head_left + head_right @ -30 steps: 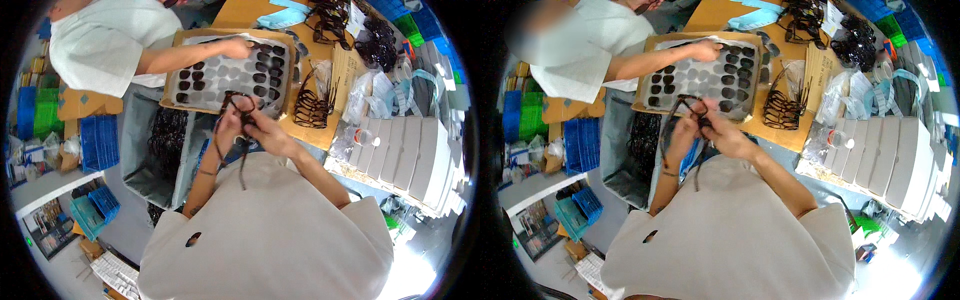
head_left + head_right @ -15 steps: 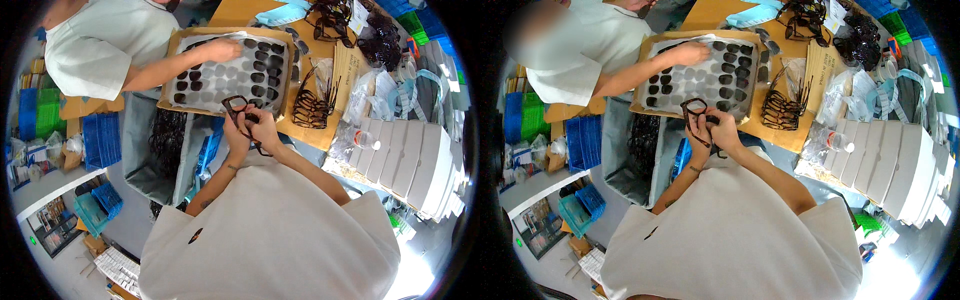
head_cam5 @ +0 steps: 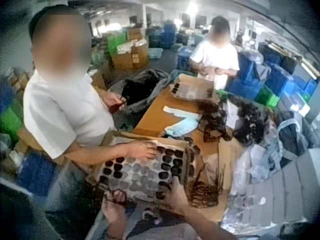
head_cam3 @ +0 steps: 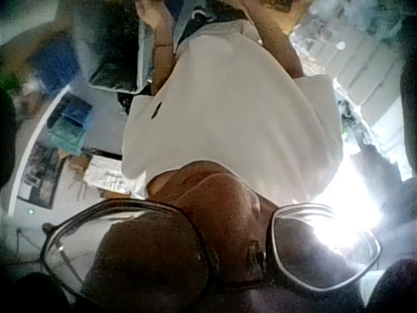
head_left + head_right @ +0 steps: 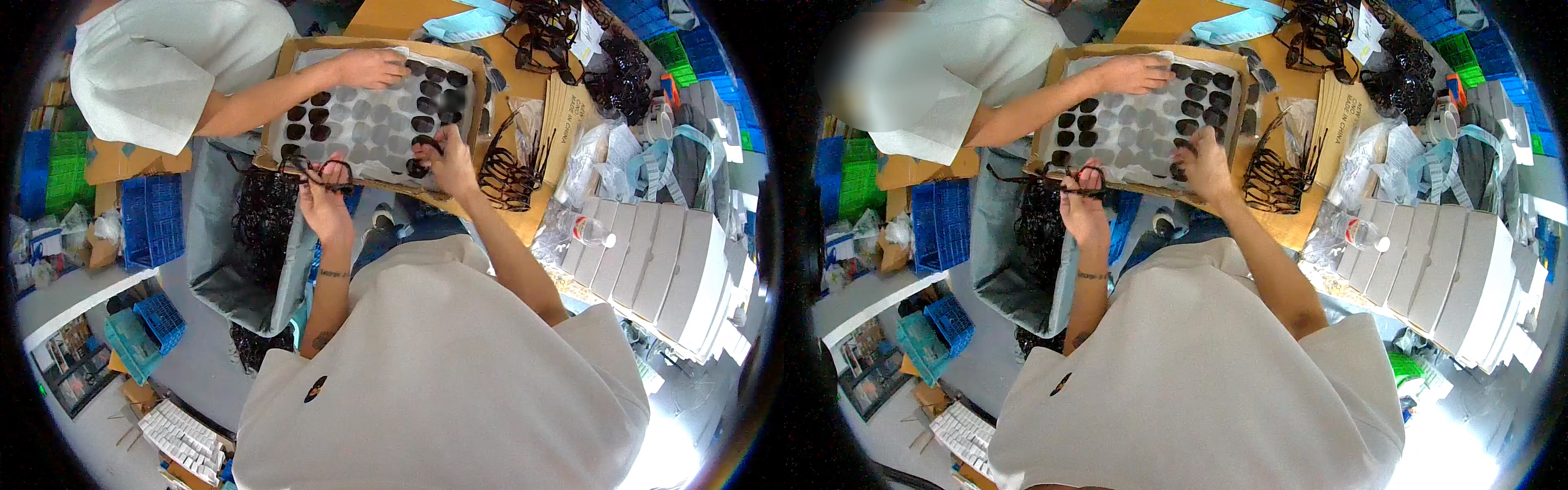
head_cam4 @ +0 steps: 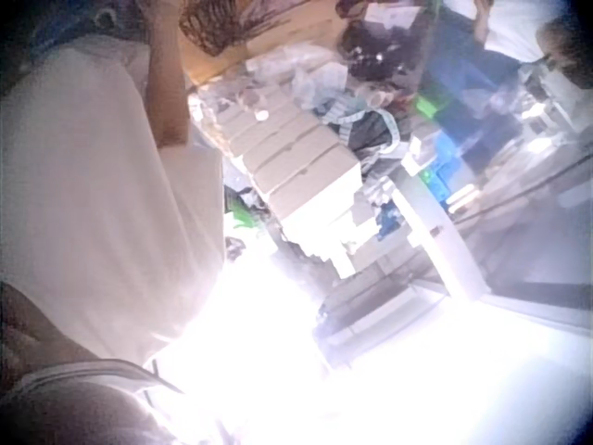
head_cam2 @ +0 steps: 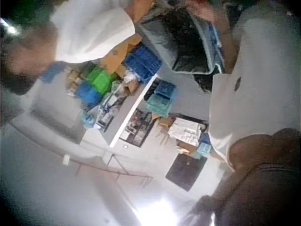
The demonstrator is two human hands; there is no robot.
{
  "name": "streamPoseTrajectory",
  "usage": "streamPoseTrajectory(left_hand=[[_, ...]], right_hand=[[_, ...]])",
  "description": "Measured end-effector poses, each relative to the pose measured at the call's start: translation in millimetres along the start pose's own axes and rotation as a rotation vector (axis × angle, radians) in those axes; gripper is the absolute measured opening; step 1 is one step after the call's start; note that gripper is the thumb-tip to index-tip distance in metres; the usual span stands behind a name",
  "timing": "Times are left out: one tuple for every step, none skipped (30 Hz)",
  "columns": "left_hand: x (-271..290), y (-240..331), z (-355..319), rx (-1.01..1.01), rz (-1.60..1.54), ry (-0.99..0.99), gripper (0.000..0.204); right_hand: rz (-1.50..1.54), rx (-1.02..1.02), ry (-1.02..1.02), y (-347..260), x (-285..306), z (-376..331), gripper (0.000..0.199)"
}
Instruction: The person assembles sunglasses by picking up lenses and frames, fitting them together, and placing the completed pairs into a tray. The person also handles a plastic bag and wipes the tray surface.
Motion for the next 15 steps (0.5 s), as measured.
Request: streamPoseTrajectory(left_hand=[[5,7,0,0.018,0.076,0.06,0.036],[5,16,-4,-0.017,0.172,0.039,0.036],[9,20,-8,0.004,0.189,0.079,0.035],[11,24,-10,0.019,0.204,0.102,0.034],[9,27,-13,0.019,0.196,0.06,0.033],[11,28,-15,0.048,0.177,0.08,0.034],[16,28,-18,0.071,0.157,0.13,0.034],[17,28,-20,0.084,0.124,0.131,0.033],[18,28,-21,0.096,0.092,0.132,0.033],[21,29,-23,0.084,0.116,0.164,0.033],[20,29,-24,0.086,0.091,0.13,0.033],[22,29,-25,0.091,0.075,0.132,0.032],[24,29,-26,0.098,0.061,0.134,0.032],[25,30,-27,0.096,0.079,0.127,0.033],[27,31,-27,0.1,0.081,0.142,0.033]], right_hand=[[-0.398,0.083,0.084,-4,11,13,0.02],[-0.602,0.068,0.038,0,10,26,0.018],[-0.822,0.083,0.008,4,11,39,0.016],[-0.941,0.15,-0.004,5,10,49,0.014],[-1.128,0.281,0.02,2,8,57,0.014],[-1.171,0.303,-0.039,9,5,64,0.016],[-1.238,0.286,-0.126,18,0,70,0.017],[-1.266,0.273,-0.151,24,-1,75,0.019],[-1.293,0.259,-0.178,29,-3,79,0.02],[-1.319,0.242,-0.206,34,-4,81,0.022],[-1.336,0.28,-0.211,34,-6,82,0.022],[-1.352,0.318,-0.216,34,-8,83,0.023],[-1.369,0.345,-0.224,34,-9,83,0.024],[-1.391,0.356,-0.233,35,-9,83,0.027],[-1.414,0.358,-0.244,36,-9,82,0.03]])
Point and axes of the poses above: each hand's wrist, its own z-axis towards the middle knuckle, its own x-axis out of the back of the hand, y = z × x, the point moved 7 cm from there along z, towards the middle knuckle, and after that the axes turned 13 degrees about -z, right-handed, at the moved point
